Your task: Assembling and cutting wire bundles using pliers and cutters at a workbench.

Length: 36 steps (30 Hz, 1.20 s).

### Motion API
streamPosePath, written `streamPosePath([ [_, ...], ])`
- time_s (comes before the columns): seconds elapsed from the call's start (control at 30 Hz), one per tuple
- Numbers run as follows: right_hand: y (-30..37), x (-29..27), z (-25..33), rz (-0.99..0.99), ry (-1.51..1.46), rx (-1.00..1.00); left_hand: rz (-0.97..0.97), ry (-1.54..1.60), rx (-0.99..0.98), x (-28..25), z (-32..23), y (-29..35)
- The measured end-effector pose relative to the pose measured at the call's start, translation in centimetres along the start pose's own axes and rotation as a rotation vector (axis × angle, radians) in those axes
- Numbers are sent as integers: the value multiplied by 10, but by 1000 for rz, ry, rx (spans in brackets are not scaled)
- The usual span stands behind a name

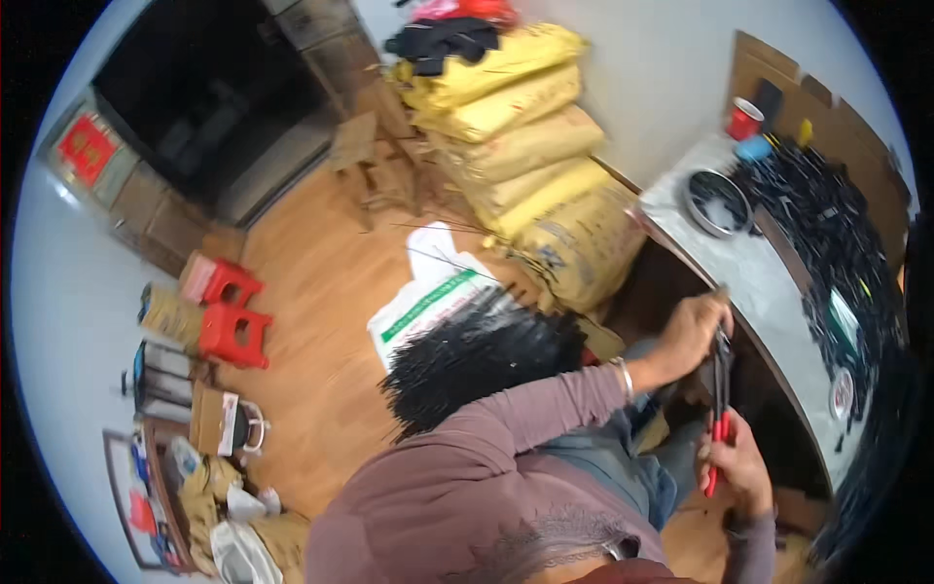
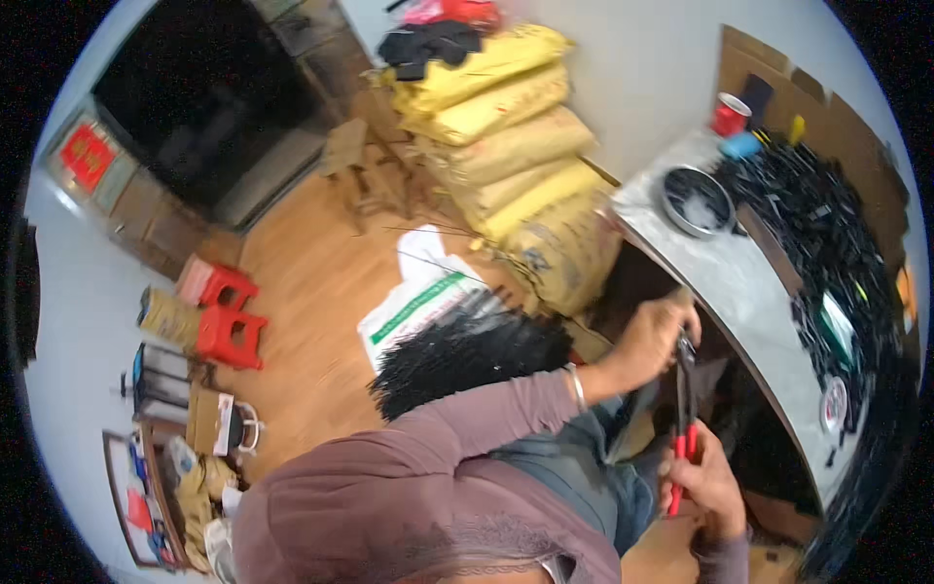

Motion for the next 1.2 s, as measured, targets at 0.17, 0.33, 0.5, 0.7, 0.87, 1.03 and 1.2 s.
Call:
streamPosePath([
  [0.17, -11, -3, 45, -347, 1099, -714, -43, -18, 30, -9, -14, 3],
  [0.33, -11, -6, 26, -167, 403, -199, 4, 30, -2, -8, -12, 1],
  [0.5, -14, 4, -5, 173, -309, -99, 35, 24, -8, 1, -12, 4],
  [0.7, -16, -9, 43, -365, 1038, -566, -59, -22, 117, -5, -8, -1],
  [0.87, -10, -12, 25, -186, 427, -452, 6, -26, 18, -7, -13, 2],
  [1.03, -5, -7, 8, 6, 153, -75, 22, 41, -30, 0, -10, 7],
  [1.2, 1, -11, 40, -409, 1038, -716, -20, -136, 122, -1, 9, 1],
])
Point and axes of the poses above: each hand's wrist, its own y-axis away from the middle knuckle, its own x-axis out of the palm, z = x × y, the point moved 4 cm from there along -y, towards the middle knuckle, and after that the axes turned 3 degrees about z, right-handed, at the moved point
